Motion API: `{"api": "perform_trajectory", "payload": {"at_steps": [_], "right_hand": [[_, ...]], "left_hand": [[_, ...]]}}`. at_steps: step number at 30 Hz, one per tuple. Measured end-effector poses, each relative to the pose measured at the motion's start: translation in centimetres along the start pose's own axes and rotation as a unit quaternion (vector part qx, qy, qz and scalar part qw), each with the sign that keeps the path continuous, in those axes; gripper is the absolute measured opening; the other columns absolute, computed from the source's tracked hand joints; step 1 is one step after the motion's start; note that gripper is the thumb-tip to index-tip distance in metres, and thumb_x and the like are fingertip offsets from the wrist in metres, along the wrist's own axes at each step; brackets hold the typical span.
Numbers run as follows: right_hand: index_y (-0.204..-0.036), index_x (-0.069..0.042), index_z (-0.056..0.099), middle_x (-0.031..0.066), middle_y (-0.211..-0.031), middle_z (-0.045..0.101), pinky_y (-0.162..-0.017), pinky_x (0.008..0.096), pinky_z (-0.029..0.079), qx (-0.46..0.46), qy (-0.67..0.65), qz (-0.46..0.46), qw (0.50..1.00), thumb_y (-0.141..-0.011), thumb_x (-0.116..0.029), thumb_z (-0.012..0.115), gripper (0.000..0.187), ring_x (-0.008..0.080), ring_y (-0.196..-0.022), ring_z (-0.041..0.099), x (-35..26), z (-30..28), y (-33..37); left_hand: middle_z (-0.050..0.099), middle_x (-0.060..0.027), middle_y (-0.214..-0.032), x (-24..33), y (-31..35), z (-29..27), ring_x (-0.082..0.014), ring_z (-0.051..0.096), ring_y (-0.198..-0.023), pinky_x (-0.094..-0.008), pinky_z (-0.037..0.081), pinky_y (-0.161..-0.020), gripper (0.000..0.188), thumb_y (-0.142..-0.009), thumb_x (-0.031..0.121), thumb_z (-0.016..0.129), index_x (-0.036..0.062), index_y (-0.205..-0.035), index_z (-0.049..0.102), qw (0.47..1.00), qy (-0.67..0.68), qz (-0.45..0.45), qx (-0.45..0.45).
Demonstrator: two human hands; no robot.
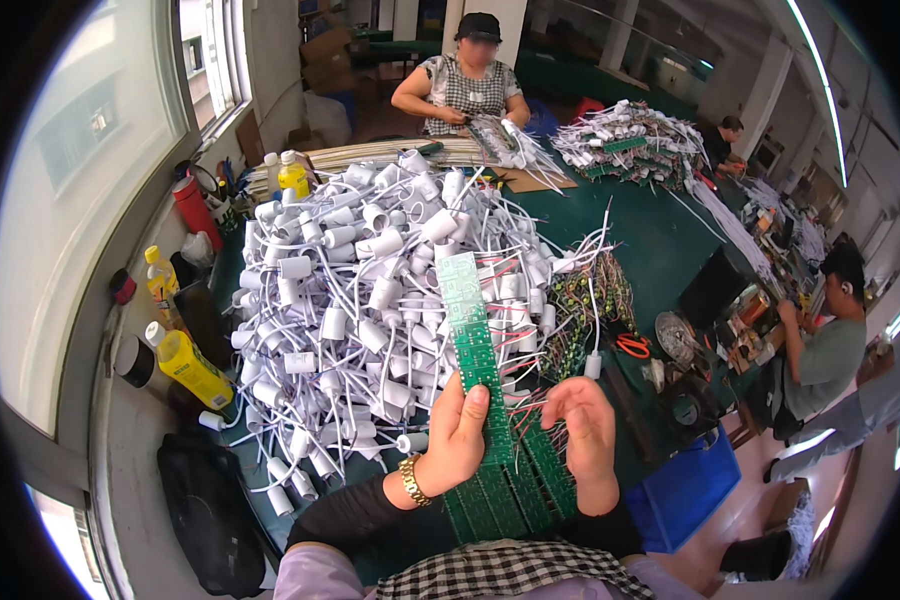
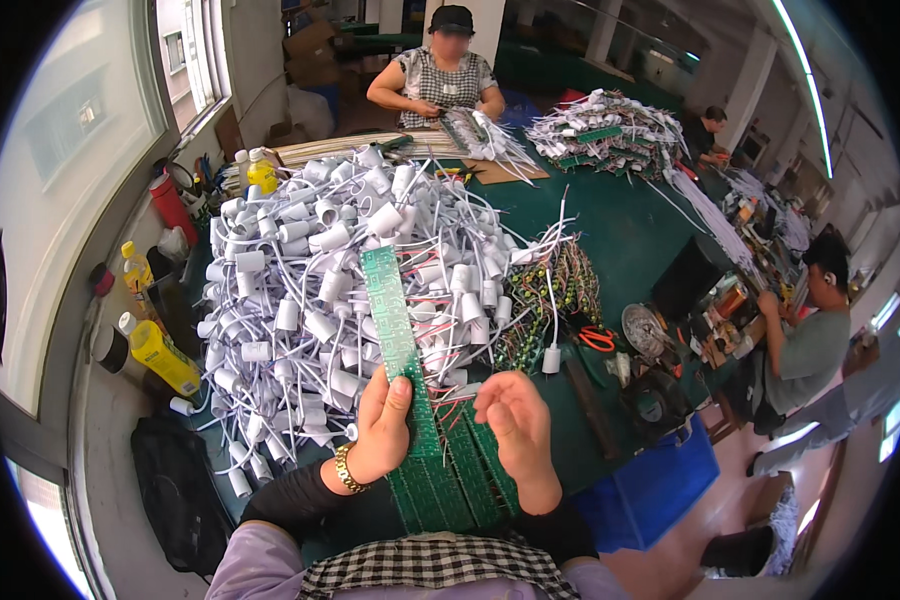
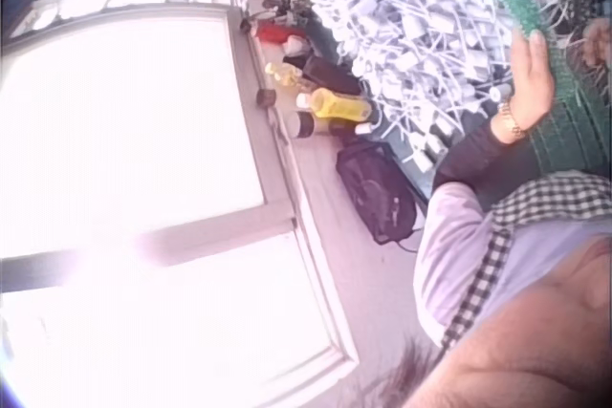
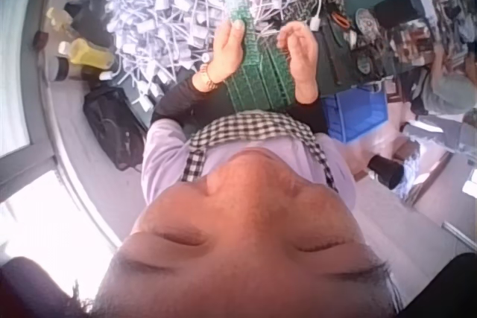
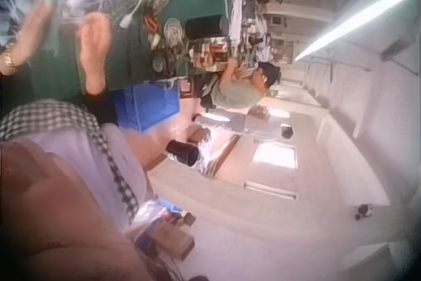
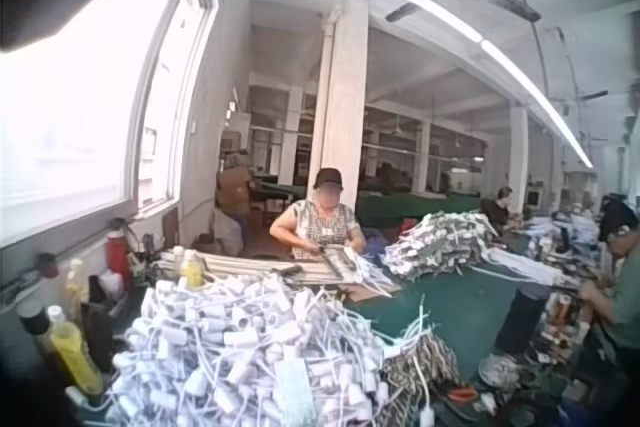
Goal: The person assembles small circuit boards by hand, inserting wires and connectors into plastic casings.
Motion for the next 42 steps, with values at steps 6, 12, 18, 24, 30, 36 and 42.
{"api": "perform_trajectory", "payload": {"at_steps": [6,12,18,24,30,36,42], "right_hand": [[-0.091,0.005,0.061,0.0038,-0.083,0.061,-0.063,0.0212,0.045,0.013,0.017,0.102,0.995,-0.081,-0.009,0.069,0.019,0.0071,-0.071,0.055,3.5,3.0,1.9],[-0.083,0.002,0.064,0.0084,-0.073,0.064,-0.054,0.0225,0.044,0.038,0.267,-0.129,0.954,-0.072,0.001,0.071,0.013,0.0140,-0.060,0.058,-1.3,2.7,0.8],[-0.084,0.000,0.064,0.0086,-0.071,0.064,-0.047,0.0219,0.042,0.068,0.292,-0.253,0.920,-0.067,0.004,0.074,0.020,0.0130,-0.054,0.057,-4.5,3.1,2.3],[-0.099,0.001,0.056,0.0092,-0.076,0.062,-0.046,0.0170,0.038,0.127,0.078,-0.216,0.965,-0.076,0.006,0.068,0.027,0.0081,-0.060,0.057,-0.5,-0.5,3.7],[-0.116,0.001,0.037,0.0120,-0.074,0.060,-0.050,0.0201,0.043,0.097,-0.040,-0.190,0.976,-0.082,0.006,0.060,0.041,0.0106,-0.055,0.052,-1.0,0.6,2.6],[-0.103,0.002,0.049,0.0097,-0.081,0.057,-0.059,0.0224,0.043,0.069,-0.117,-0.128,0.982,-0.088,-0.024,0.059,0.032,0.0103,-0.066,0.050,-0.2,0.7,1.5],[-0.121,0.000,0.043,0.0074,-0.098,0.052,-0.069,0.0252,0.043,-0.085,-0.147,-0.032,0.985,-0.076,-0.018,0.071,0.056,0.0120,-0.076,0.051,1.4,3.6,1.3]], "left_hand": [[0.055,0.0009,-0.085,-0.4,-0.3,0.1,-0.0054,0.046,-0.074,-0.0212,0.039,-0.068,0.030,-0.097,0.025,0.043,-0.0014,-0.107,0.051,0.998,-0.042,-0.036,-0.016],[0.052,-0.0041,-0.068,1.2,-0.3,0.2,-0.0129,0.045,-0.057,-0.0277,0.039,-0.053,0.019,-0.095,0.017,0.043,0.0010,-0.105,0.048,0.984,-0.163,0.065,0.026],[0.053,-0.0052,-0.077,1.9,0.7,-0.8,-0.0130,0.046,-0.062,-0.0277,0.039,-0.057,0.025,-0.095,0.018,0.043,-0.0021,-0.110,0.046,0.977,-0.166,0.124,0.058],[0.051,-0.0001,-0.088,0.7,0.0,0.0,-0.0057,0.043,-0.074,-0.0204,0.036,-0.067,0.027,-0.098,0.023,0.040,0.0004,-0.110,0.048,0.992,-0.084,0.084,0.036],[0.050,0.0014,-0.085,1.3,-0.6,-1.1,-0.0042,0.042,-0.071,-0.0200,0.035,-0.065,0.022,-0.098,0.022,0.040,0.0026,-0.106,0.049,0.996,-0.060,0.055,0.048],[0.052,0.0005,-0.084,1.3,-0.3,-1.8,-0.0046,0.044,-0.068,-0.0193,0.037,-0.062,0.023,-0.098,0.022,0.041,0.0027,-0.107,0.049,0.996,-0.039,0.062,0.055],[0.054,-0.0014,-0.082,1.1,-0.5,-2.1,-0.0053,0.047,-0.067,-0.0195,0.039,-0.061,0.024,-0.097,0.024,0.042,0.0033,-0.106,0.048,0.996,-0.058,0.046,0.054]]}}
Point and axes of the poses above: each hand's wrist, its own y-axis away from the middle knuckle, its own z-axis out of the palm, x = y × z, the point moved 9 cm from there along -y, towards the middle knuckle
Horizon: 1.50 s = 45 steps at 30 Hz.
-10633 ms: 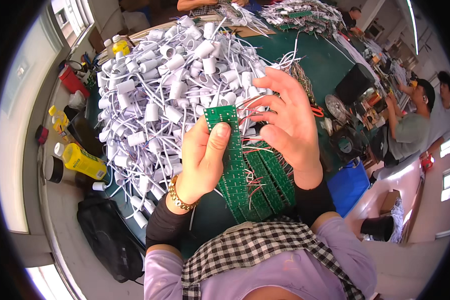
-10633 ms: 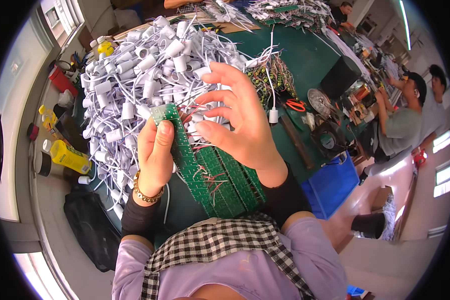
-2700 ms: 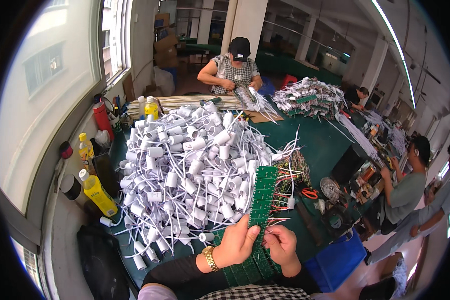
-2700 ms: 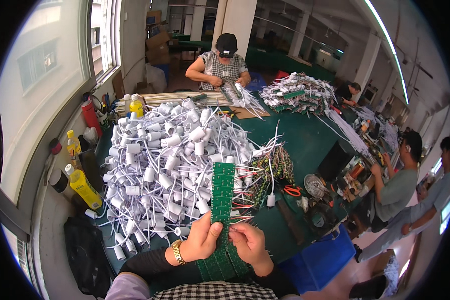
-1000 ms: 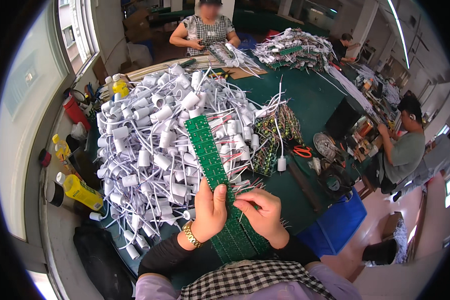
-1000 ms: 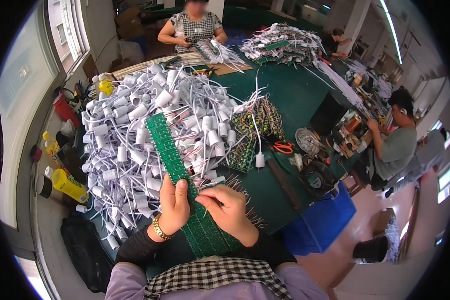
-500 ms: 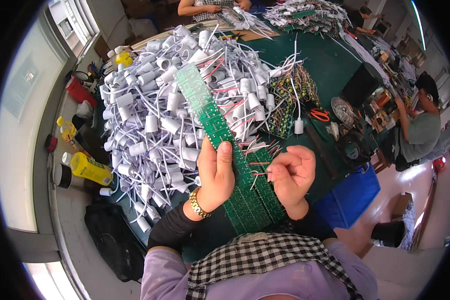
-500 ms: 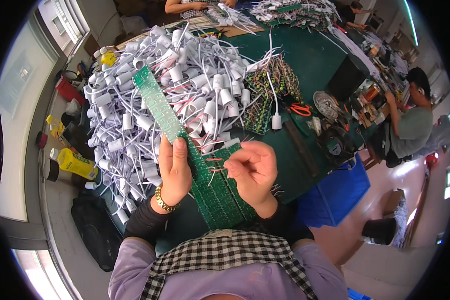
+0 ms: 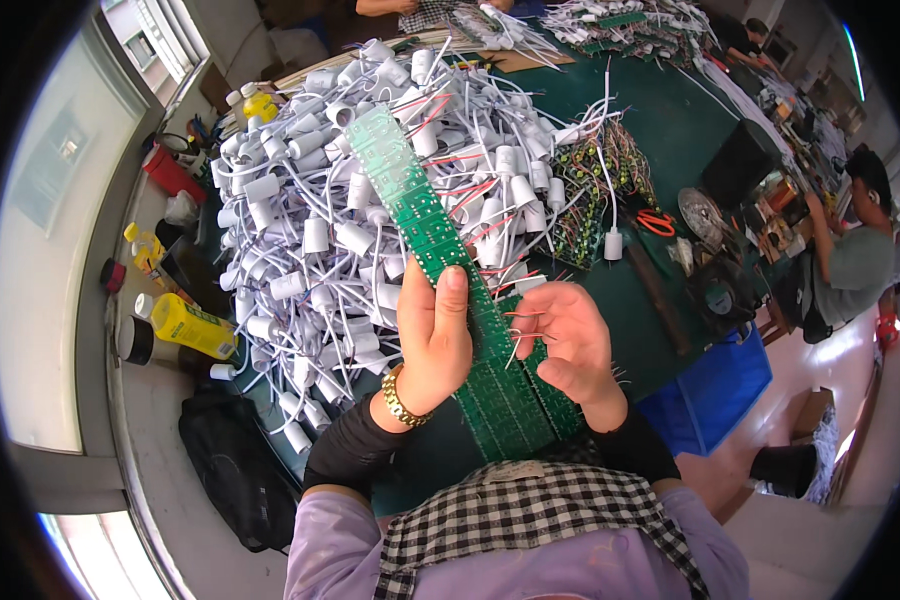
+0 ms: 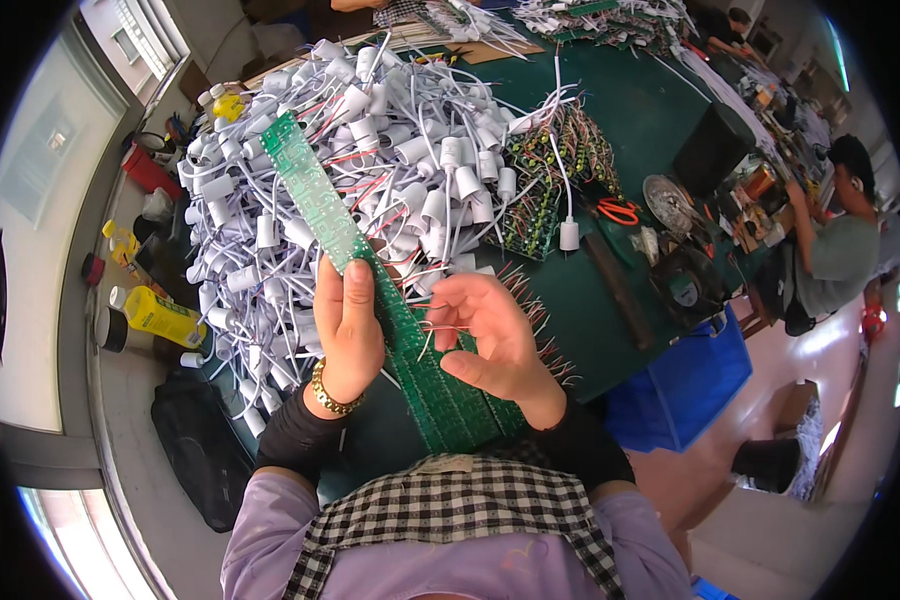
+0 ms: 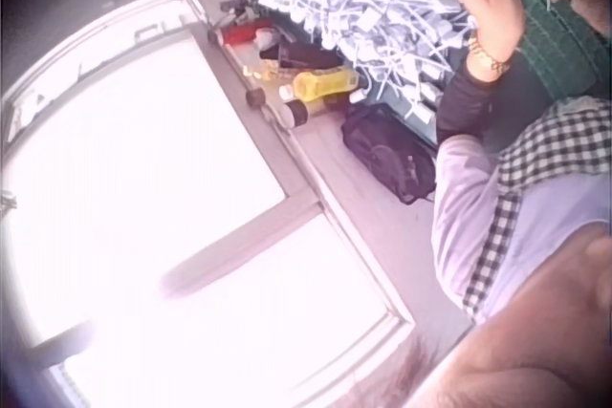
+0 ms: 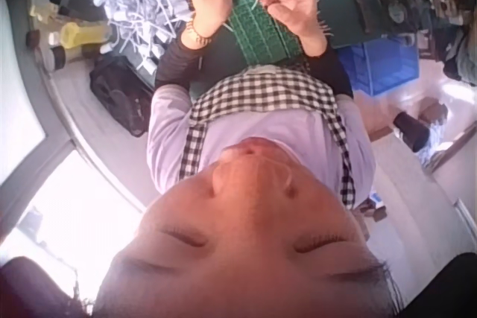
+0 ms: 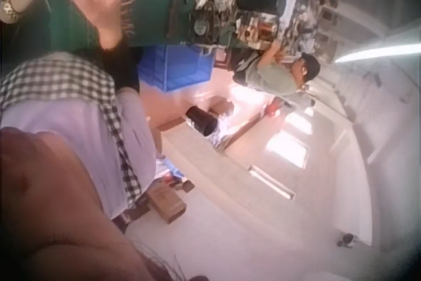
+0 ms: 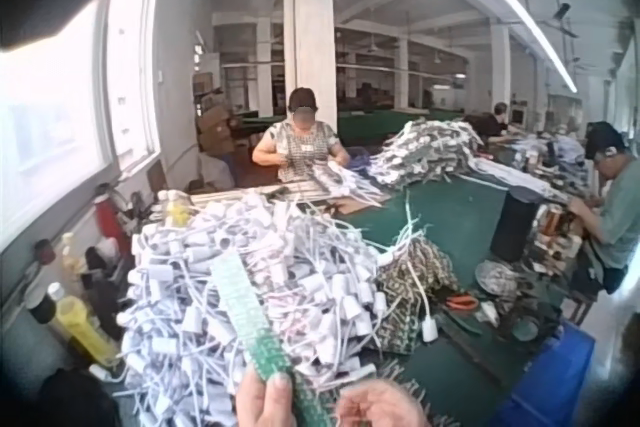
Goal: The person assembles small circuit boards by hand, inserting wires and connectors into plastic casings.
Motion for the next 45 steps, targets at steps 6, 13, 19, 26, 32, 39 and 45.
{"api": "perform_trajectory", "payload": {"at_steps": [6,13,19,26,32,39,45], "right_hand": [[-0.125,0.000,0.038,0.0099,-0.105,0.051,-0.073,0.0261,0.046,-0.024,0.073,-0.037,0.996,-0.073,0.012,0.060,0.058,0.0143,-0.084,0.056,-0.7,0.7,1.0],[-0.112,0.004,0.051,0.0099,-0.098,0.055,-0.072,0.0251,0.049,0.022,0.147,-0.040,0.988,-0.079,0.007,0.057,0.033,0.0135,-0.086,0.056,-1.2,1.8,2.0],[-0.111,0.005,0.051,0.0124,-0.095,0.055,-0.065,0.0237,0.047,-0.017,0.234,-0.125,0.964,-0.074,0.007,0.058,0.038,0.0139,-0.076,0.055,-3.3,2.9,2.0],[-0.116,0.004,0.043,0.0117,-0.093,0.052,-0.069,0.0265,0.043,-0.033,0.342,-0.196,0.918,-0.067,0.004,0.071,0.056,0.0153,-0.076,0.051,-4.2,4.8,2.4],[-0.106,0.005,0.051,0.0121,-0.089,0.058,-0.058,0.0215,0.044,0.051,0.255,-0.219,0.941,-0.076,0.001,0.067,0.034,0.0113,-0.068,0.054,-4.5,3.7,2.7],[-0.112,0.003,0.043,0.0128,-0.082,0.059,-0.056,0.0197,0.046,0.106,0.170,-0.157,0.967,-0.085,0.004,0.056,0.029,0.0099,-0.065,0.055,-3.2,2.0,3.6],[-0.120,-0.001,0.030,0.0181,-0.081,0.063,-0.047,0.0180,0.046,0.122,0.264,-0.232,0.928,-0.083,0.006,0.057,0.046,0.0114,-0.054,0.055,-4.9,1.1,4.1]], "left_hand": [[0.052,0.0003,-0.092,0.3,0.6,1.0,-0.0056,0.043,-0.078,-0.0210,0.038,-0.070,0.023,-0.097,0.019,0.043,0.0003,-0.109,0.048,0.997,0.071,-0.029,-0.012],[0.056,-0.0060,-0.103,0.9,1.6,0.5,-0.0080,0.054,-0.078,-0.0219,0.045,-0.066,0.028,-0.097,0.024,0.041,0.0017,-0.114,0.046,0.998,0.064,0.008,-0.021],[0.057,-0.0075,-0.104,1.9,2.1,1.2,-0.0091,0.054,-0.078,-0.0232,0.046,-0.067,0.030,-0.097,0.026,0.042,0.0018,-0.114,0.046,0.996,0.085,0.001,-0.038],[0.058,-0.0075,-0.102,2.6,2.4,1.4,-0.0088,0.054,-0.078,-0.0231,0.046,-0.068,0.030,-0.097,0.024,0.042,0.0018,-0.116,0.045,0.992,0.118,0.002,-0.050],[0.056,-0.0058,-0.101,2.2,2.7,1.9,-0.0097,0.053,-0.083,-0.0248,0.045,-0.074,0.028,-0.097,0.021,0.042,0.0006,-0.116,0.044,0.988,0.144,-0.016,-0.050],[0.056,-0.0082,-0.105,1.7,3.2,1.8,-0.0125,0.057,-0.084,-0.0267,0.049,-0.073,0.030,-0.097,0.020,0.041,0.0010,-0.119,0.041,0.994,0.097,0.004,-0.057],[0.053,-0.0086,-0.105,0.7,3.1,2.3,-0.0131,0.057,-0.086,-0.0276,0.048,-0.075,0.029,-0.098,0.018,0.038,0.0004,-0.120,0.039,0.996,0.060,0.018,-0.067]]}}
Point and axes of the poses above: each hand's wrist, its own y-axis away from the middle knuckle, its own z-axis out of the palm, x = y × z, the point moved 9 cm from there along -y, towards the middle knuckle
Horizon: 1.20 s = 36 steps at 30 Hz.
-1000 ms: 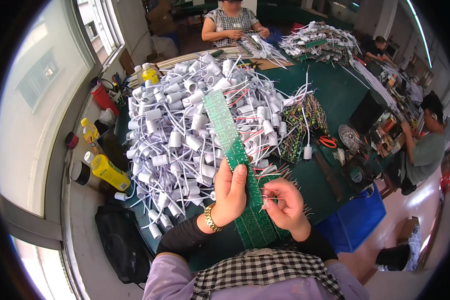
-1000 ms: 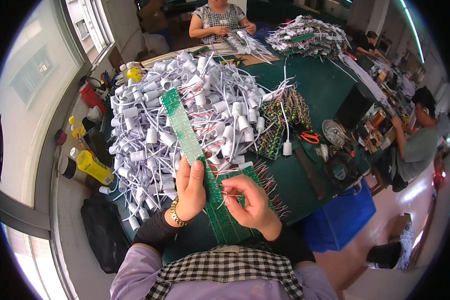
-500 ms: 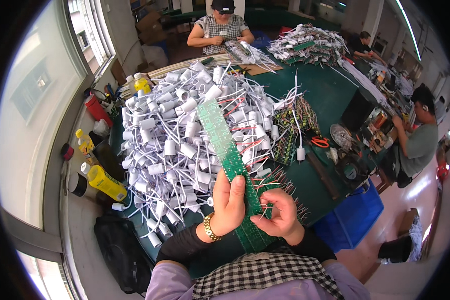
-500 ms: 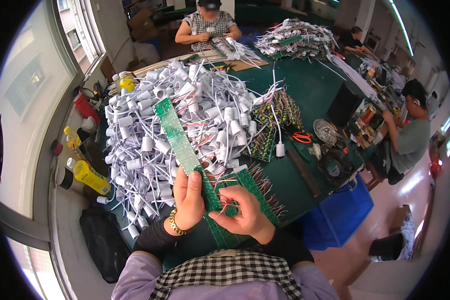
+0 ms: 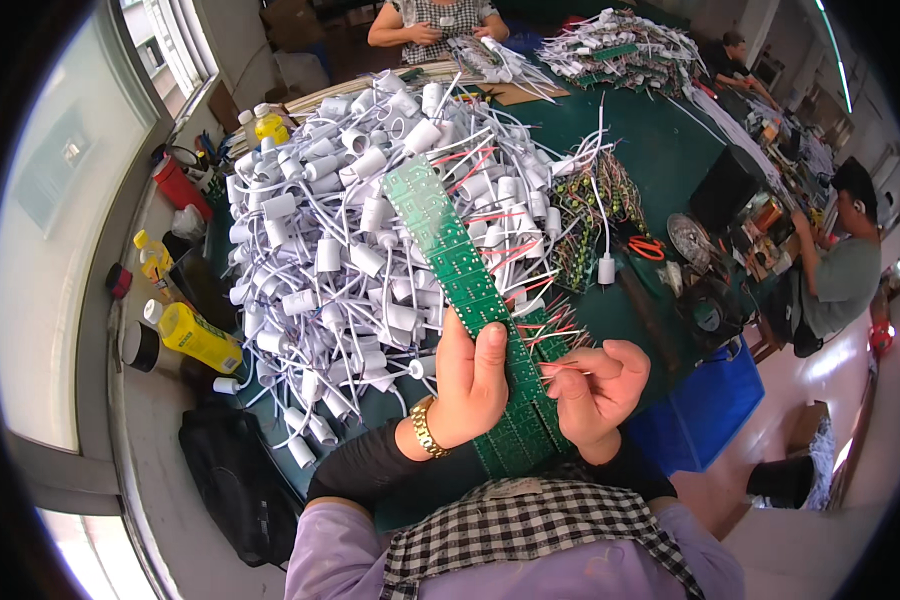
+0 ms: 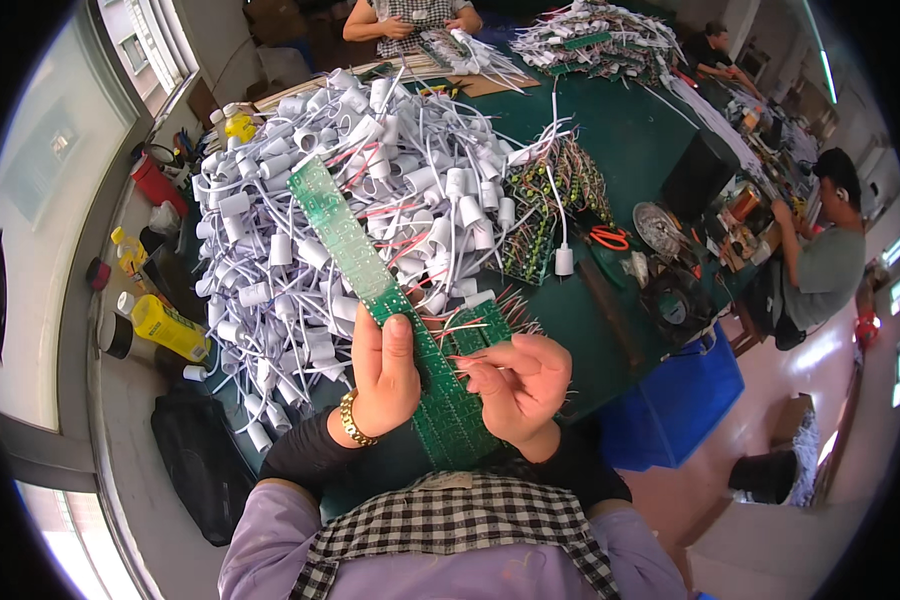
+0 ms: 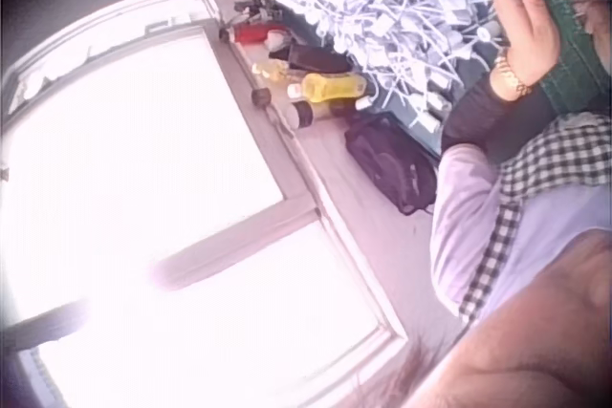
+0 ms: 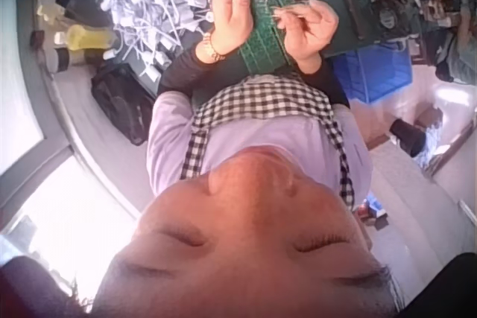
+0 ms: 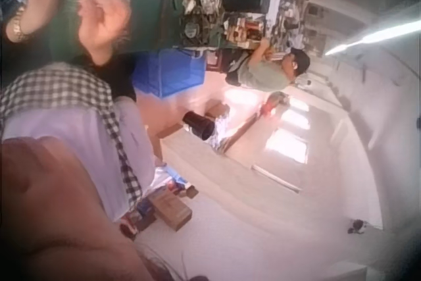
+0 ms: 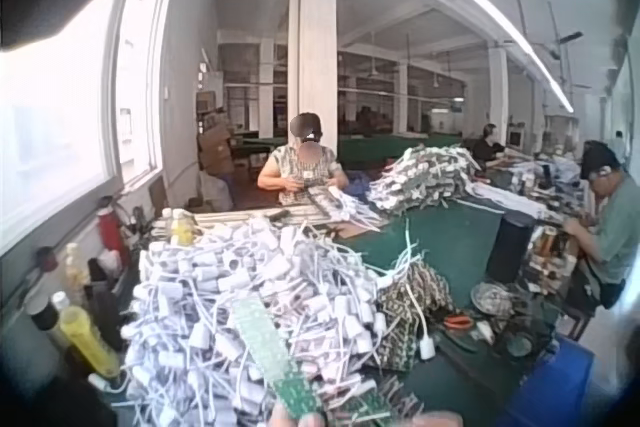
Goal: The person assembles small circuit boards by hand, inserting wires and connectors into plastic casings.
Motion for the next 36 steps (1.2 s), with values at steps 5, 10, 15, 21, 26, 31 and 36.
{"api": "perform_trajectory", "payload": {"at_steps": [5,10,15,21,26,31,36], "right_hand": [[-0.124,-0.002,0.025,0.0178,-0.079,0.063,-0.047,0.0197,0.046,0.061,-0.047,0.001,0.997,-0.085,0.002,0.056,0.050,0.0122,-0.051,0.054,0.1,-0.8,0.0],[-0.127,-0.003,0.028,0.0151,-0.078,0.061,-0.048,0.0195,0.043,0.124,-0.137,0.086,0.979,-0.086,-0.006,0.058,0.051,0.0128,-0.053,0.053,1.9,-1.3,0.9],[-0.131,-0.002,0.030,0.0098,-0.096,0.054,-0.067,0.0243,0.044,0.131,-0.201,0.088,0.967,-0.076,-0.020,0.073,0.072,0.0148,-0.079,0.053,2.4,-1.4,-0.6],[-0.114,0.000,0.052,0.0062,-0.107,0.052,-0.086,0.0279,0.042,-0.038,-0.176,0.295,0.938,-0.073,-0.004,0.072,0.046,0.0140,-0.096,0.052,4.5,3.1,0.1],[-0.100,0.002,0.059,0.0052,-0.098,0.056,-0.081,0.0249,0.043,0.036,-0.173,0.273,0.946,-0.075,0.003,0.067,0.025,0.0106,-0.089,0.053,4.5,2.4,0.0],[-0.099,0.001,0.059,0.0022,-0.091,0.057,-0.076,0.0220,0.043,0.059,-0.209,0.323,0.921,-0.076,0.002,0.068,0.025,0.0087,-0.085,0.053,5.1,2.6,0.3],[-0.099,0.000,0.058,0.0008,-0.087,0.057,-0.072,0.0196,0.044,0.068,-0.280,0.323,0.902,-0.076,0.003,0.068,0.025,0.0069,-0.079,0.053,5.7,2.5,0.4]], "left_hand": [[0.054,-0.0086,-0.106,-0.1,0.2,0.3,-0.0138,0.057,-0.086,-0.0283,0.048,-0.077,0.029,-0.098,0.020,0.039,0.0003,-0.120,0.040,1.000,0.023,0.002,0.006],[0.055,-0.0077,-0.104,-0.3,-0.1,0.3,-0.0128,0.057,-0.084,-0.0272,0.048,-0.076,0.029,-0.098,0.020,0.039,0.0000,-0.119,0.041,0.999,0.030,-0.007,0.011],[0.056,-0.0060,-0.099,-0.3,-0.3,-0.4,-0.0099,0.054,-0.079,-0.0241,0.046,-0.070,0.027,-0.098,0.019,0.040,0.0008,-0.117,0.044,0.996,0.057,-0.006,0.062],[0.056,-0.0020,-0.088,-0.5,-0.3,-0.6,-0.0069,0.051,-0.072,-0.0210,0.042,-0.063,0.025,-0.097,0.018,0.041,0.0022,-0.116,0.045,0.998,0.039,-0.019,0.039],[0.055,-0.0021,-0.088,-0.7,-0.4,-0.4,-0.0067,0.051,-0.074,-0.0211,0.042,-0.063,0.024,-0.097,0.017,0.041,0.0031,-0.116,0.045,0.998,0.045,0.005,0.046],[0.056,-0.0050,-0.096,-0.8,-0.3,-0.4,-0.0090,0.054,-0.079,-0.0230,0.044,-0.068,0.025,-0.097,0.018,0.041,0.0019,-0.116,0.045,0.999,0.039,-0.002,0.036],[0.056,-0.0081,-0.106,-1.0,-0.2,0.0,-0.0109,0.056,-0.084,-0.0253,0.046,-0.073,0.026,-0.097,0.020,0.041,0.0012,-0.115,0.045,0.999,0.002,-0.001,0.038]]}}
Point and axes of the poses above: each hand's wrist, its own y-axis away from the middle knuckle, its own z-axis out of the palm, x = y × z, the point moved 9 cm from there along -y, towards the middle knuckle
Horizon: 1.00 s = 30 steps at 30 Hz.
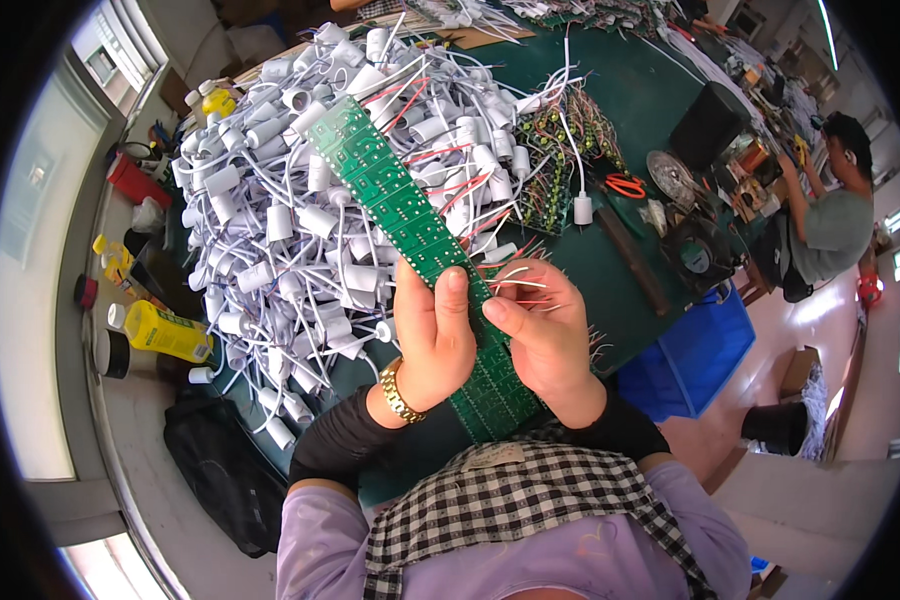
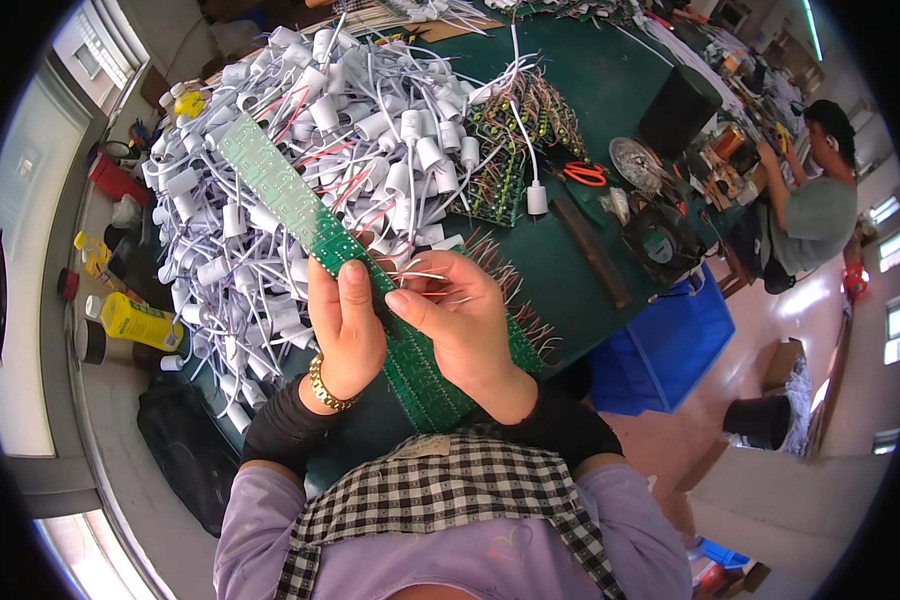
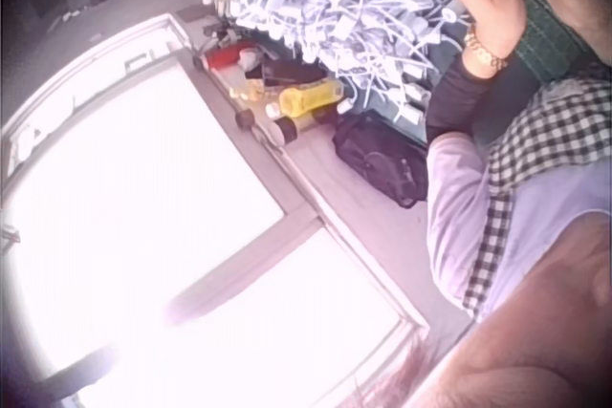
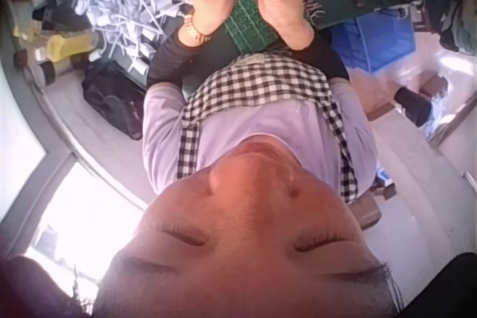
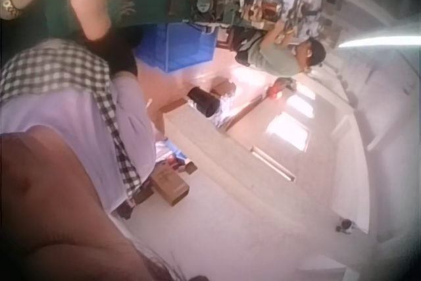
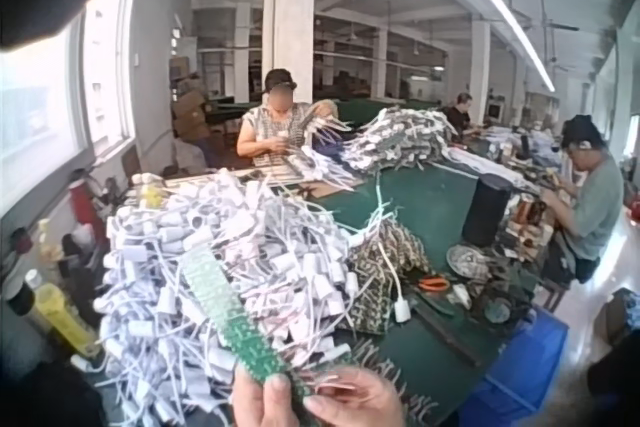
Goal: The person assembles small circuit boards by hand, inserting wires and connectors into plastic casings.
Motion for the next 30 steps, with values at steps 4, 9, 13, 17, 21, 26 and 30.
{"api": "perform_trajectory", "payload": {"at_steps": [4,9,13,17,21,26,30], "right_hand": [[-0.092,-0.001,0.056,0.0007,-0.086,0.057,-0.071,0.0207,0.044,0.016,-0.044,0.058,0.997,-0.076,0.005,0.067,0.021,0.0067,-0.078,0.053,0.9,-0.2,-0.1],[-0.087,-0.003,0.053,0.0024,-0.088,0.057,-0.069,0.0210,0.044,0.019,-0.040,0.033,0.998,-0.076,0.006,0.066,0.019,0.0072,-0.078,0.053,0.7,0.1,0.2],[-0.087,-0.003,0.051,0.0060,-0.089,0.057,-0.068,0.0205,0.043,0.004,0.015,-0.092,0.996,-0.077,0.009,0.064,0.020,0.0074,-0.078,0.052,-1.4,0.3,1.0],[-0.092,-0.003,0.049,0.0108,-0.086,0.056,-0.065,0.0223,0.040,0.008,0.060,-0.231,0.971,-0.078,0.009,0.059,0.021,0.0106,-0.073,0.050,-3.6,-0.5,1.3],[-0.102,-0.002,0.045,0.0126,-0.083,0.055,-0.070,0.0283,0.039,-0.001,0.058,-0.289,0.955,-0.078,-0.001,0.061,0.029,0.0175,-0.072,0.049,-5.6,-1.4,1.4],[-0.124,0.000,0.037,0.0119,-0.100,0.056,-0.083,0.0318,0.041,-0.034,0.181,-0.103,0.977,-0.073,-0.015,0.072,0.063,0.0192,-0.089,0.055,-5.3,-0.2,0.1],[-0.118,0.000,0.050,0.0073,-0.092,0.060,-0.078,0.0272,0.046,-0.078,0.377,-0.068,0.921,-0.073,-0.013,0.074,0.053,0.0132,-0.083,0.058,-5.1,0.8,0.1]], "left_hand": [[0.056,-0.0085,-0.106,0.0,0.0,-0.1,-0.0109,0.056,-0.082,-0.0254,0.046,-0.073,0.026,-0.097,0.020,0.041,0.0012,-0.115,0.045,1.000,0.006,0.008,0.011],[0.057,-0.0070,-0.100,0.0,0.2,-0.3,-0.0103,0.055,-0.080,-0.0246,0.045,-0.072,0.025,-0.097,0.019,0.041,0.0015,-0.115,0.045,1.000,0.023,-0.004,0.001],[0.058,-0.0059,-0.093,0.1,0.6,0.1,-0.0093,0.054,-0.077,-0.0237,0.045,-0.068,0.025,-0.097,0.018,0.041,0.0019,-0.116,0.044,0.998,0.061,-0.009,0.004],[0.058,-0.0062,-0.090,0.5,0.7,-0.1,-0.0094,0.055,-0.075,-0.0236,0.046,-0.066,0.025,-0.097,0.018,0.041,0.0020,-0.116,0.043,0.999,0.019,0.019,0.026],[0.058,-0.0064,-0.090,0.3,0.8,0.2,-0.0093,0.055,-0.075,-0.0234,0.046,-0.066,0.025,-0.097,0.019,0.041,0.0020,-0.116,0.043,1.000,0.011,-0.012,0.005],[0.058,-0.0060,-0.092,0.0,0.3,0.9,-0.0093,0.055,-0.079,-0.0240,0.046,-0.069,0.026,-0.097,0.018,0.040,0.0008,-0.117,0.041,0.999,0.006,-0.033,-0.034],[0.059,-0.0113,-0.098,-0.4,0.7,1.8,-0.0163,0.056,-0.085,-0.0298,0.045,-0.078,0.030,-0.095,0.017,0.043,-0.0025,-0.117,0.043,0.997,0.003,-0.033,-0.063]]}}
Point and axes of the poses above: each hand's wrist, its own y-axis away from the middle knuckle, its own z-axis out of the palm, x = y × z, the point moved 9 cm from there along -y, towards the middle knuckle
